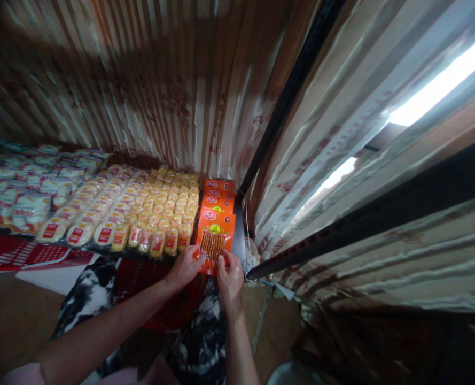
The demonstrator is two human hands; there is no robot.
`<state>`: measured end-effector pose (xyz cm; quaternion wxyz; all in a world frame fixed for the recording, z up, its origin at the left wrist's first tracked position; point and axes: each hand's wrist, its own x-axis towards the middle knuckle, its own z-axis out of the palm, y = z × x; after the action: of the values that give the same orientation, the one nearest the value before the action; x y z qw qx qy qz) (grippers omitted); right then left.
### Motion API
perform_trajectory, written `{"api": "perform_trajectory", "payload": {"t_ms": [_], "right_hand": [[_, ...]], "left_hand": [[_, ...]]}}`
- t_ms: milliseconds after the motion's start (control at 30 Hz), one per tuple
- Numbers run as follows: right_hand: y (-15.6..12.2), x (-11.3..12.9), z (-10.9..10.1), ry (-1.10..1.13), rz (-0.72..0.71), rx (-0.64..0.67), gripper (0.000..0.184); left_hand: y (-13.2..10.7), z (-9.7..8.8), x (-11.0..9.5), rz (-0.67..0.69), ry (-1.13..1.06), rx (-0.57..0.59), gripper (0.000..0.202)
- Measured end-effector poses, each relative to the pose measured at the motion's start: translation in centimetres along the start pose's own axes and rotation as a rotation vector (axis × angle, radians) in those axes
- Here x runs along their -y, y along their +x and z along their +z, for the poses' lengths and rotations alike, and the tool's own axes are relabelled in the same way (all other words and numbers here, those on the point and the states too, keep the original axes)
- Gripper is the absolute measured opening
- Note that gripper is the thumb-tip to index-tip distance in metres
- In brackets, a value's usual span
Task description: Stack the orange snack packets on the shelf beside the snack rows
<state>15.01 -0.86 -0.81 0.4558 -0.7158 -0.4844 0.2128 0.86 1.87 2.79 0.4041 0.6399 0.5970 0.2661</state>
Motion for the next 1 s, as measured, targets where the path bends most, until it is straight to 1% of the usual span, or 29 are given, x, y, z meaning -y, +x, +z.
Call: {"api": "perform_trajectory", "payload": {"t_ms": [133,300,433,533,633,767,867,1000], "right_hand": [[0.7,0.1,0.2,-0.021,-0.017,0.020,0.053],[1.5,0.4,0.5,-0.054,-0.057,0.026,0.050],[2.0,0.7,0.7,-0.084,-0.079,0.021,0.047],[2.3,1.0,0.7,-0.124,-0.065,0.028,0.050],[2.6,1.2,0.6,-0.168,-0.020,0.049,0.053],[3.3,1.5,0.2,-0.186,0.067,0.130,0.049],[3.8,1.9,-0.2,-0.239,0.086,0.181,0.046],[4.4,2.5,-0.6,-0.378,0.049,0.140,0.041]], "left_hand": [[0.7,0.8,0.0,0.015,-0.041,-0.041,0.024],[1.5,2.3,0.5,0.044,-0.090,-0.139,0.028],[2.1,2.9,0.9,0.065,-0.129,-0.137,0.022],[2.4,2.9,1.1,0.070,-0.138,-0.143,0.024],[2.4,2.9,1.1,0.083,-0.112,-0.145,0.028],[2.5,2.4,0.8,0.075,-0.036,-0.132,0.029],[2.6,2.0,0.4,0.057,0.022,-0.142,0.028],[2.6,1.6,-0.4,0.037,0.066,-0.120,0.023]]}}
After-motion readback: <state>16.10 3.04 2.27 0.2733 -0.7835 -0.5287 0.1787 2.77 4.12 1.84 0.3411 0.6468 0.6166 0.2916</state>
